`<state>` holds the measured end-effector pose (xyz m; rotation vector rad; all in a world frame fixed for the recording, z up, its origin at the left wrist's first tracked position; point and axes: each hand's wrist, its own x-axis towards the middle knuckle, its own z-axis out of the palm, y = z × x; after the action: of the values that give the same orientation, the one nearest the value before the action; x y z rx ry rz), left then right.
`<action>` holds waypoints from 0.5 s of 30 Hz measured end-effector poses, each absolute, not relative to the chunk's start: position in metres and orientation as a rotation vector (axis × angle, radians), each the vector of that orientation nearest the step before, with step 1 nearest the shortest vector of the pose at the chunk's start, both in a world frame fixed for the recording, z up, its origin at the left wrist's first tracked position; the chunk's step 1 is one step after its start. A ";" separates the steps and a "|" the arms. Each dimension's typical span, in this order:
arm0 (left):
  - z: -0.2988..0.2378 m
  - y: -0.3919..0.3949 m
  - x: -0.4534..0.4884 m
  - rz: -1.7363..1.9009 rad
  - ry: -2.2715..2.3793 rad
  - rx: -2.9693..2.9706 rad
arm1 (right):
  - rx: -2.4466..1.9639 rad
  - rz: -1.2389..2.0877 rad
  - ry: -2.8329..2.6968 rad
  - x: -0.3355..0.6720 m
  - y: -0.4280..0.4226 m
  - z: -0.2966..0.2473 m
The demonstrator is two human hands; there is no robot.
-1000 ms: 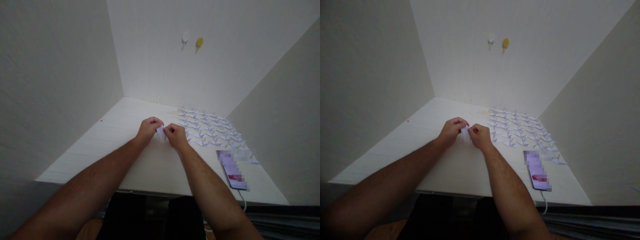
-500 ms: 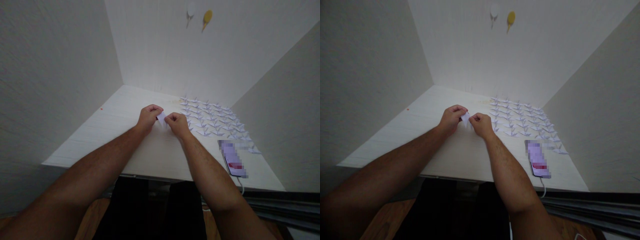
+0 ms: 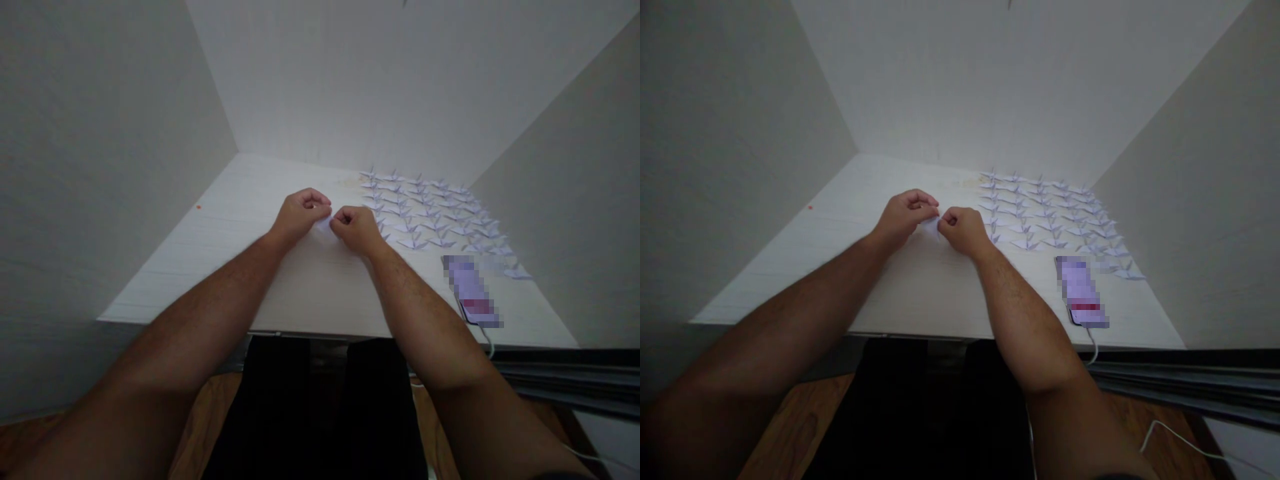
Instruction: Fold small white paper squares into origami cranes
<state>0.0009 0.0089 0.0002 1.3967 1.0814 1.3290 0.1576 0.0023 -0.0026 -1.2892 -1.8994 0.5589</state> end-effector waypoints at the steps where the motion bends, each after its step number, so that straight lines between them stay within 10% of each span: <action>1: 0.001 0.009 -0.001 1.292 1.118 1.486 | -1.281 0.551 -1.909 0.158 0.003 -0.003; 15: 0.000 0.013 -0.007 1.289 1.111 1.448 | -1.246 0.704 -1.769 0.163 0.011 -0.004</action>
<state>-0.0074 0.0134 -0.0003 1.4478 1.1109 1.2893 0.1634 0.0106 -0.0036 -1.2460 -1.7691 0.7038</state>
